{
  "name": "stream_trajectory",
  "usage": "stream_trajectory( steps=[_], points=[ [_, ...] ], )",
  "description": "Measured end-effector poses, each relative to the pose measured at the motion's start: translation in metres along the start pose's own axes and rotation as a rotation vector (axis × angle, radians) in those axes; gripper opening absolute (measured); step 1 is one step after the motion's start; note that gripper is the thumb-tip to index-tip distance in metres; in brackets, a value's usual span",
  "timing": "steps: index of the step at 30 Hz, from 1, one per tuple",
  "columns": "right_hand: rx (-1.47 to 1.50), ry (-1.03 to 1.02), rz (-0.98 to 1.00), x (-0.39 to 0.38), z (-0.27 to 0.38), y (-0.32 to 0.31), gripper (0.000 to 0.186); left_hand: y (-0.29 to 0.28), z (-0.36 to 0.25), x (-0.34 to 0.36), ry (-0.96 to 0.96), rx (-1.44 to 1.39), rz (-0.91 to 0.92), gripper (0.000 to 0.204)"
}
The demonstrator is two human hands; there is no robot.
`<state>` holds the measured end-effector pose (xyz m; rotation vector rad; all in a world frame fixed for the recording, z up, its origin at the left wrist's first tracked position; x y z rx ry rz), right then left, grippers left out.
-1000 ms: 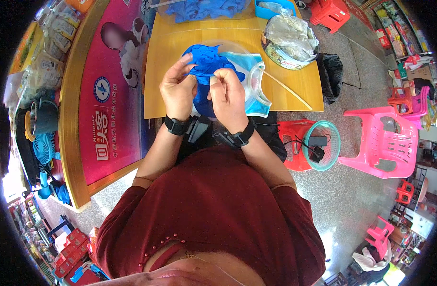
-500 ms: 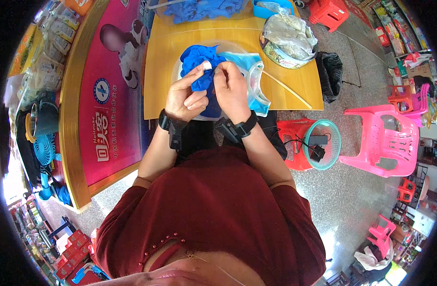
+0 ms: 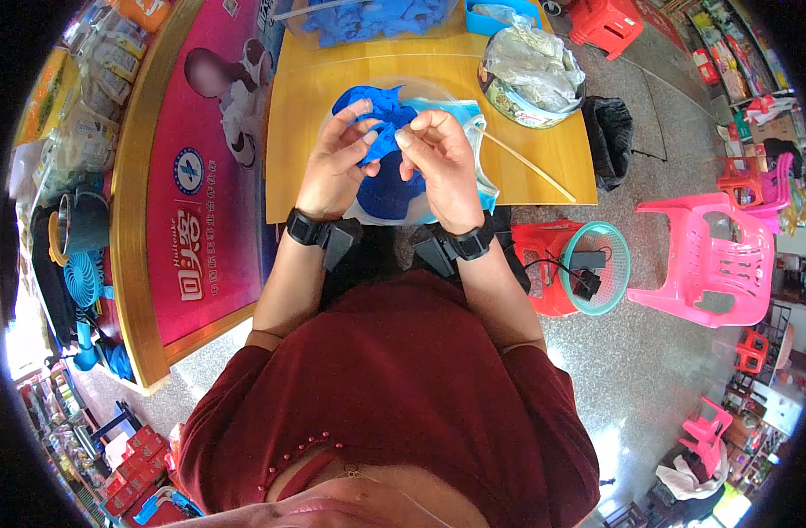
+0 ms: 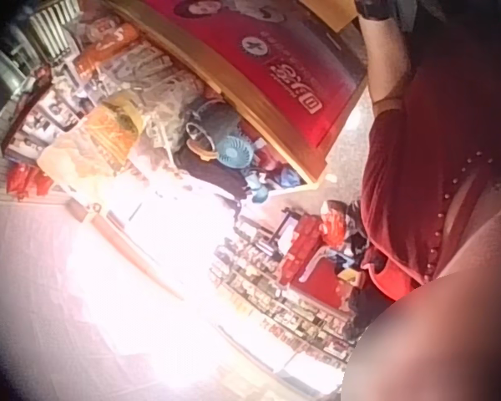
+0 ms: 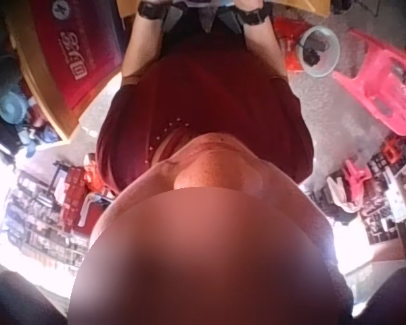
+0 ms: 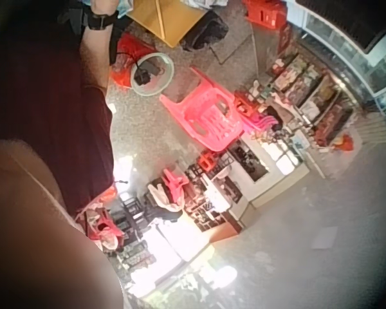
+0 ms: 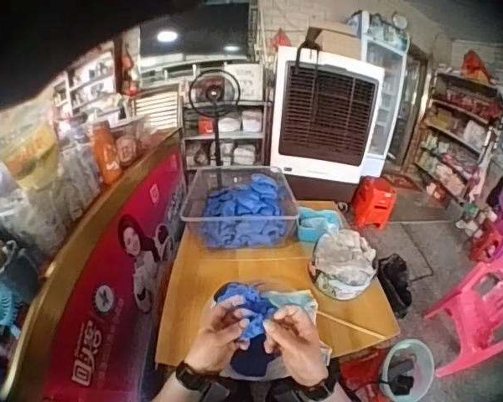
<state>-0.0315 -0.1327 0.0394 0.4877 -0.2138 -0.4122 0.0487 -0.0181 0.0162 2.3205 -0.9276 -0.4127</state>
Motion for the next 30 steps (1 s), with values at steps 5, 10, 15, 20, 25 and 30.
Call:
stream_trajectory(
  steps=[5,10,15,20,25,30],
  points=[
    [-0.066,-0.059,-0.068,0.0,0.005,-0.004,0.014,-0.004,0.003,0.0,0.017,0.099,-0.059,0.042],
    [-0.151,-0.087,-0.089,0.001,0.005,-0.008,0.013,0.031,-0.01,-0.011,0.342,0.46,0.089,0.039],
    [-0.12,-0.052,-0.077,0.0,-0.003,-0.004,0.012,0.016,-0.008,-0.002,0.336,0.444,-0.029,0.026],
    [-0.526,0.006,-0.051,0.004,-0.006,-0.008,0.024,0.002,-0.011,-0.003,0.345,0.328,-0.155,0.025],
    [-0.496,0.185,0.115,-0.002,-0.026,-0.002,0.025,0.002,-0.01,-0.004,0.361,0.308,-0.13,0.03],
    [-0.36,0.095,0.006,0.002,-0.013,0.001,0.023,-0.005,-0.003,0.001,0.172,-0.052,-0.06,0.03]
  ],
)
Point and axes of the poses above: each hand's wrist, its own x-axis towards the middle knuckle, its own y-axis out of the palm, z = x × y, the point moved 6 cm from there along x, towards the middle knuckle
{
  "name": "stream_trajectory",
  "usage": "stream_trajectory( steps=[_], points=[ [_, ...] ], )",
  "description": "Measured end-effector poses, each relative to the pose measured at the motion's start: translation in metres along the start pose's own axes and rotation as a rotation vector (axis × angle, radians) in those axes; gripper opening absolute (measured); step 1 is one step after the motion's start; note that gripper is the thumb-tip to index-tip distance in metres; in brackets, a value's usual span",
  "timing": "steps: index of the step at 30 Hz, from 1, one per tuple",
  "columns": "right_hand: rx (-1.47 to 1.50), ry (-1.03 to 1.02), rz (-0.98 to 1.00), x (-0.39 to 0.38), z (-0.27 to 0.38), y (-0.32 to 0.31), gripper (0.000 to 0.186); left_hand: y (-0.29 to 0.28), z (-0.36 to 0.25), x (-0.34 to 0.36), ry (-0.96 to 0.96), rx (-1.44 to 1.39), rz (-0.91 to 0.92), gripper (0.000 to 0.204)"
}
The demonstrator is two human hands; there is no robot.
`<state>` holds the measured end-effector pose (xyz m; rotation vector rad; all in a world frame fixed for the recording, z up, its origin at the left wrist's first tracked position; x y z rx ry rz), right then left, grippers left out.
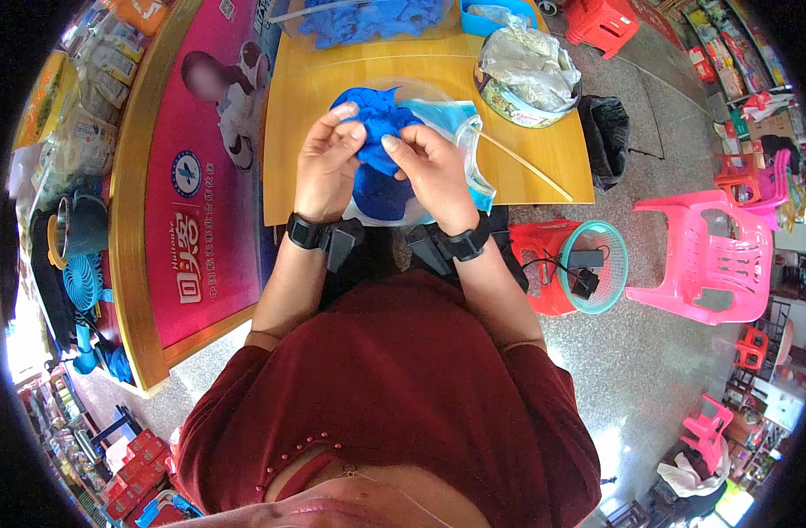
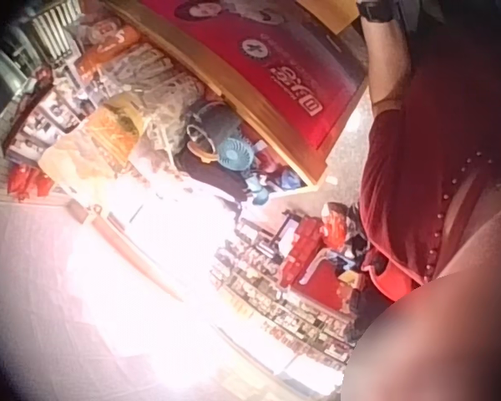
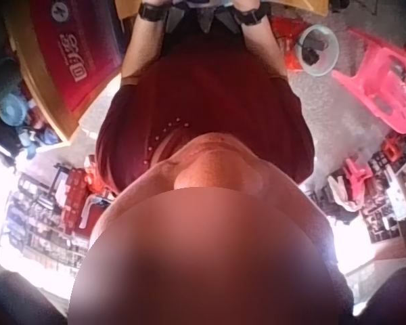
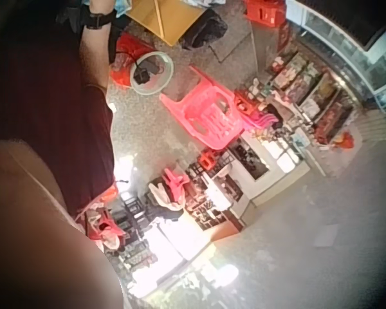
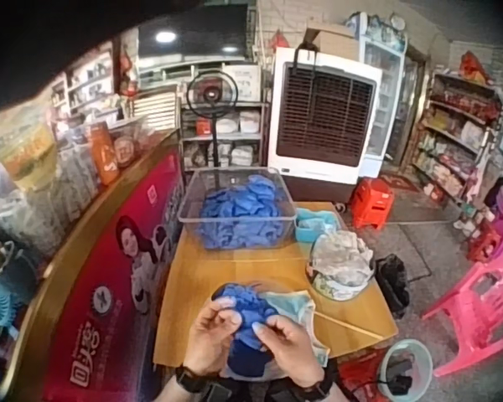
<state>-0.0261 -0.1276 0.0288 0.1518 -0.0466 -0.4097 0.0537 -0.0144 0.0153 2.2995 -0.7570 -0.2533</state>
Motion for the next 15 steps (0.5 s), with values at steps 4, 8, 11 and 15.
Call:
stream_trajectory(
  steps=[4,8,11,15],
  points=[
    [-0.229,-0.061,-0.241,-0.003,0.005,-0.016,0.016,-0.001,-0.022,-0.004,0.229,0.367,-0.161,0.032],
    [-0.549,-0.544,-0.122,-0.014,0.045,0.01,0.015,0.015,-0.002,-0.012,0.053,0.491,-0.048,0.03],
    [-0.565,-0.539,0.015,-0.01,0.044,0.008,0.016,0.005,0.0,-0.006,0.047,0.378,-0.078,0.022],
    [-0.571,-0.351,-0.266,0.0,0.031,-0.072,0.017,-0.01,-0.007,0.002,-0.037,0.228,-0.101,0.015]
  ],
)
Point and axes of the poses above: each hand's wrist, its own x-axis towards the middle knuckle, its own y-axis out of the palm, z = x × y, the point moved 6 cm from there along x, towards the middle knuckle
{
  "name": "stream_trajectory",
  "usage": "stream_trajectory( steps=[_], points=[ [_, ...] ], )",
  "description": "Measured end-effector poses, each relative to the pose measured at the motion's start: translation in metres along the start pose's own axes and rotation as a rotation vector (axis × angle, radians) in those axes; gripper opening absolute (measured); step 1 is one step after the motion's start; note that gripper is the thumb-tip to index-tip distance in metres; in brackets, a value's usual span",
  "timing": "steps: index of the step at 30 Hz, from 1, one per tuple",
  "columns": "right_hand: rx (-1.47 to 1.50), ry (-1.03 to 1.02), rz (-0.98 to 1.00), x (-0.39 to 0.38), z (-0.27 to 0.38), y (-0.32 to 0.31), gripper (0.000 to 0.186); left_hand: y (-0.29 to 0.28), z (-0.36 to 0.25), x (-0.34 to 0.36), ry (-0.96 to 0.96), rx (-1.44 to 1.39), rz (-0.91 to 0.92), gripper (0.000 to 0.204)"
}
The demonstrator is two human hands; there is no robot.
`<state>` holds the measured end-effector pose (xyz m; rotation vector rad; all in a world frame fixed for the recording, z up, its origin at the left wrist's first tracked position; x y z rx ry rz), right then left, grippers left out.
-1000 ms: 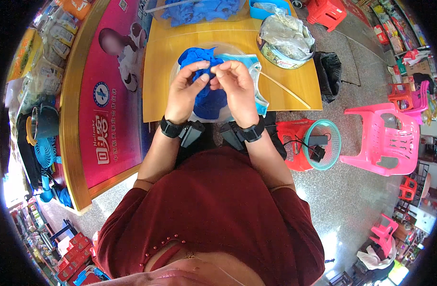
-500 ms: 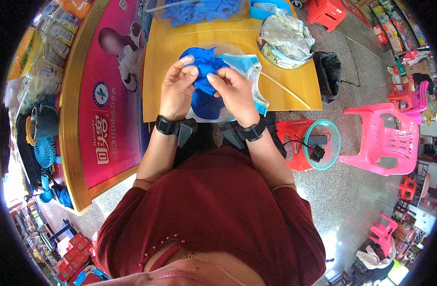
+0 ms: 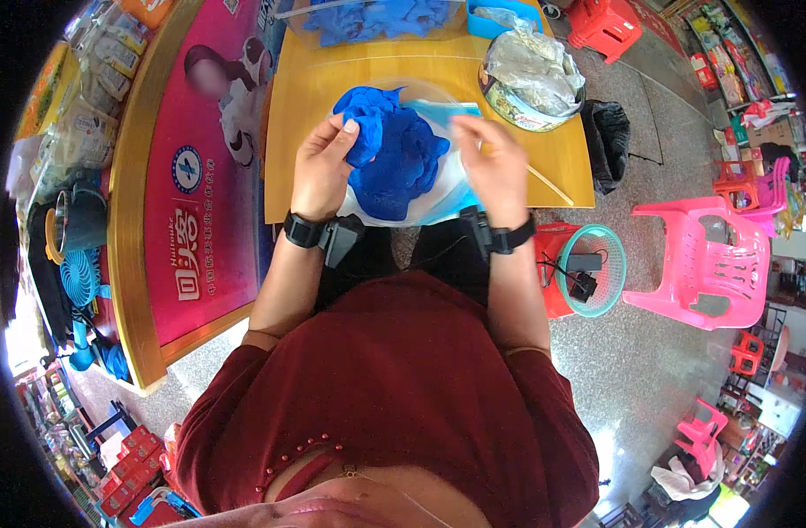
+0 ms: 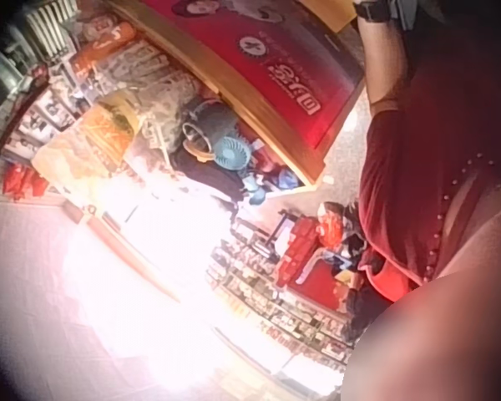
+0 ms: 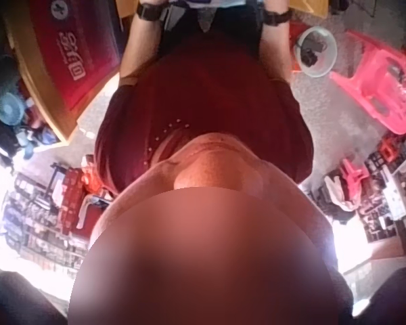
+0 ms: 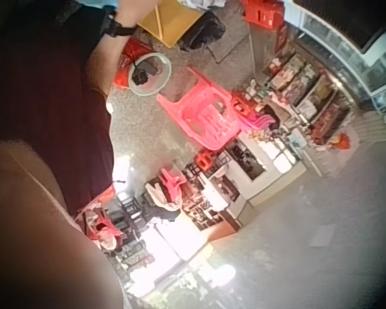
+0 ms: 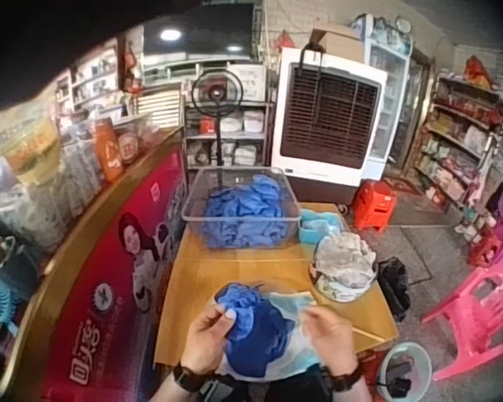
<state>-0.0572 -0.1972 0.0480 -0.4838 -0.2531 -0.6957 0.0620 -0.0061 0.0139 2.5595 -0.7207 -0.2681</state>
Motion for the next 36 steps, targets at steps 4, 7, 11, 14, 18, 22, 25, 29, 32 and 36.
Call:
stream_trajectory(
  steps=[4,7,11,14,18,22,25,29,32,36],
  points=[
    [-0.53,0.115,0.027,0.002,-0.056,-0.051,0.017,0.004,-0.009,-0.001,-0.048,-0.144,0.024,0.015],
    [-0.776,0.211,0.174,-0.001,-0.082,-0.058,0.018,0.002,-0.004,-0.001,-0.111,-0.217,0.012,0.015],
    [-0.787,0.116,0.116,-0.01,-0.09,-0.072,0.016,-0.002,0.0,-0.001,-0.163,-0.24,0.008,0.016],
    [-0.402,0.146,-0.081,-0.007,-0.048,-0.072,0.014,-0.003,0.0,0.0,-0.163,-0.247,-0.019,0.018],
    [-0.139,0.021,0.143,-0.017,0.022,-0.023,0.009,-0.002,0.005,0.004,-0.15,-0.223,-0.015,0.021],
    [-0.061,0.048,0.296,-0.029,0.045,0.014,0.009,-0.001,0.002,0.003,-0.099,-0.21,-0.046,0.023],
    [-0.061,0.065,0.299,-0.031,0.043,0.023,0.009,0.001,-0.001,0.001,-0.076,-0.193,-0.058,0.023],
    [-0.106,0.099,0.301,-0.031,0.039,0.027,0.009,0.001,-0.002,0.0,-0.041,-0.14,-0.031,0.022],
    [-0.077,0.097,0.283,-0.031,0.039,0.029,0.01,0.003,0.007,0.001,0.028,-0.005,-0.014,0.022],
    [-0.073,0.102,0.268,-0.032,0.032,0.032,0.01,0.015,0.001,-0.006,0.049,0.137,0.03,0.02]
  ],
)
Point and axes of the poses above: each hand's wrist, its own x-axis towards the middle knuckle, its own y-axis out of the palm, z = x × y, the point moved 6 cm from there along x, towards the middle knuckle
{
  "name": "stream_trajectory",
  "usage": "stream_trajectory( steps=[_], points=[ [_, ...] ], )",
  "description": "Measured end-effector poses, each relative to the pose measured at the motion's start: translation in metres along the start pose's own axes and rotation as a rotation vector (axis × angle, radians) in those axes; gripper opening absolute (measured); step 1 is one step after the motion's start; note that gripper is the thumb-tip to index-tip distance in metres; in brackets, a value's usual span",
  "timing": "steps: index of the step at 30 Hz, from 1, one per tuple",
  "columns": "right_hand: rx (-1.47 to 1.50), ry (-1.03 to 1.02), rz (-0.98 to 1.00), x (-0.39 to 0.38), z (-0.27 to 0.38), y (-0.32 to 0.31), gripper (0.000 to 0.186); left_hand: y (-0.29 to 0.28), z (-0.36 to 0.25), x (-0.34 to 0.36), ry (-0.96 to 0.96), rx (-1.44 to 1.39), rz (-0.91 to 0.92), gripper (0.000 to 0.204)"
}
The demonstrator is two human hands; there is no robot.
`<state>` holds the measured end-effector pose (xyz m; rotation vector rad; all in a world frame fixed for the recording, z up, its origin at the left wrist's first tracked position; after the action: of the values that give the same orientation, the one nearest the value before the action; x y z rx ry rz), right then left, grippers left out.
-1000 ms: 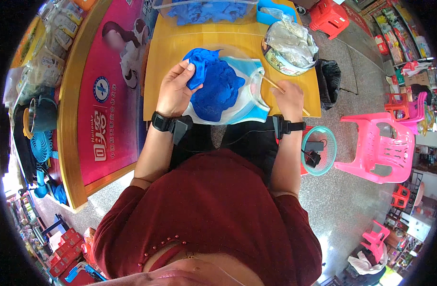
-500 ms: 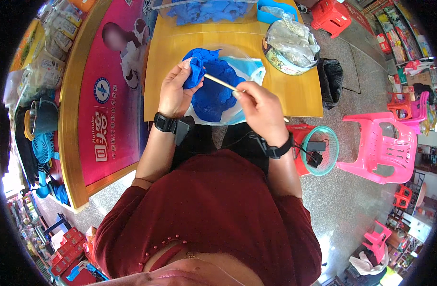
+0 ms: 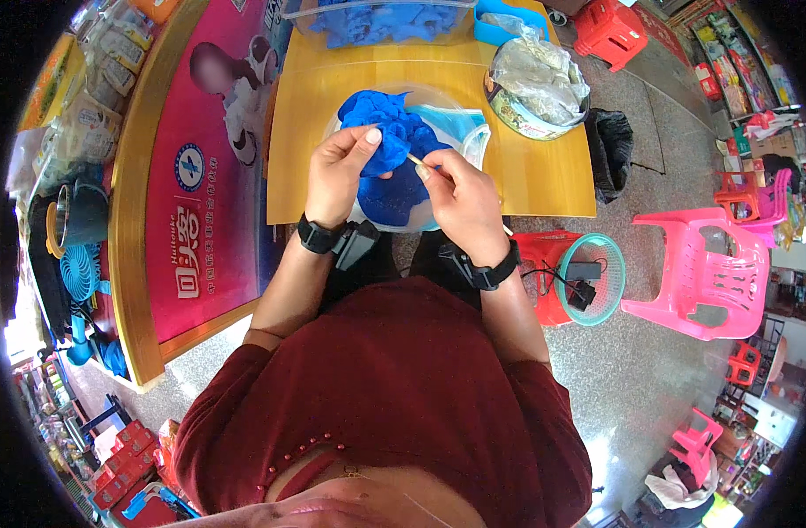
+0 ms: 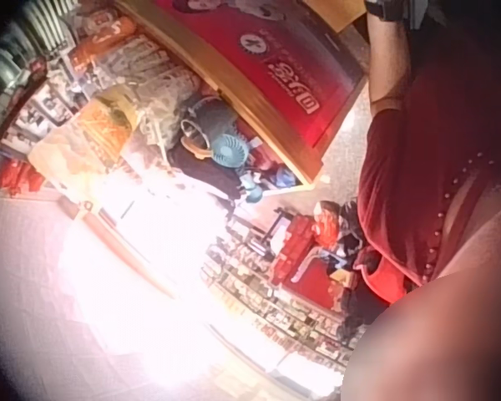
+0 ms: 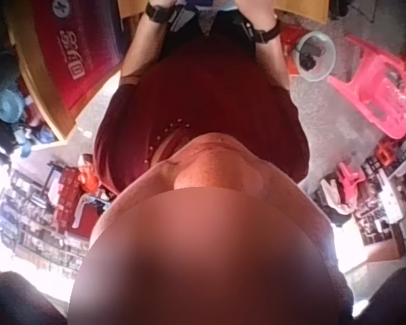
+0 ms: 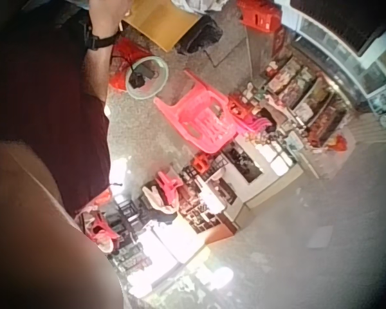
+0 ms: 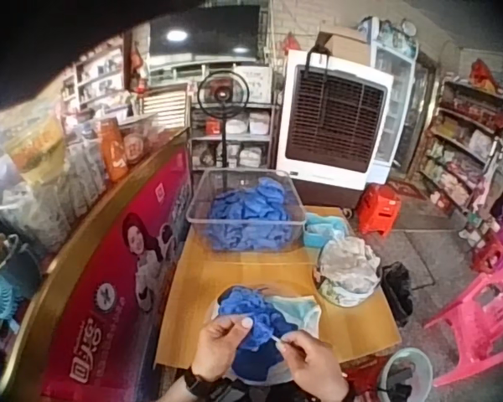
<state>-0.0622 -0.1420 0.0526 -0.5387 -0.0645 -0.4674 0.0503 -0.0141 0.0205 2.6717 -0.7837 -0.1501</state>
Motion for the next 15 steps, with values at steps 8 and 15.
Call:
stream_trajectory(
  steps=[8,15],
  points=[
    [0.402,0.141,-0.085,0.0,-0.016,0.004,0.011,0.009,-0.004,-0.008,0.066,0.001,-0.04,0.011],
    [0.402,0.164,0.136,0.001,-0.017,0.014,0.011,0.005,0.001,-0.006,-0.039,0.084,0.069,0.011]
  ],
)
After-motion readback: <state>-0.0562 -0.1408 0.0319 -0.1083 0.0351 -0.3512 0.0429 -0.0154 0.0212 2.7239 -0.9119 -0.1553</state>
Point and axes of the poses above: each hand's wrist, its own x-axis towards the middle knuckle, its own y-axis out of the palm, z = x × y, the point moved 6 cm from there along x, towards the middle knuckle
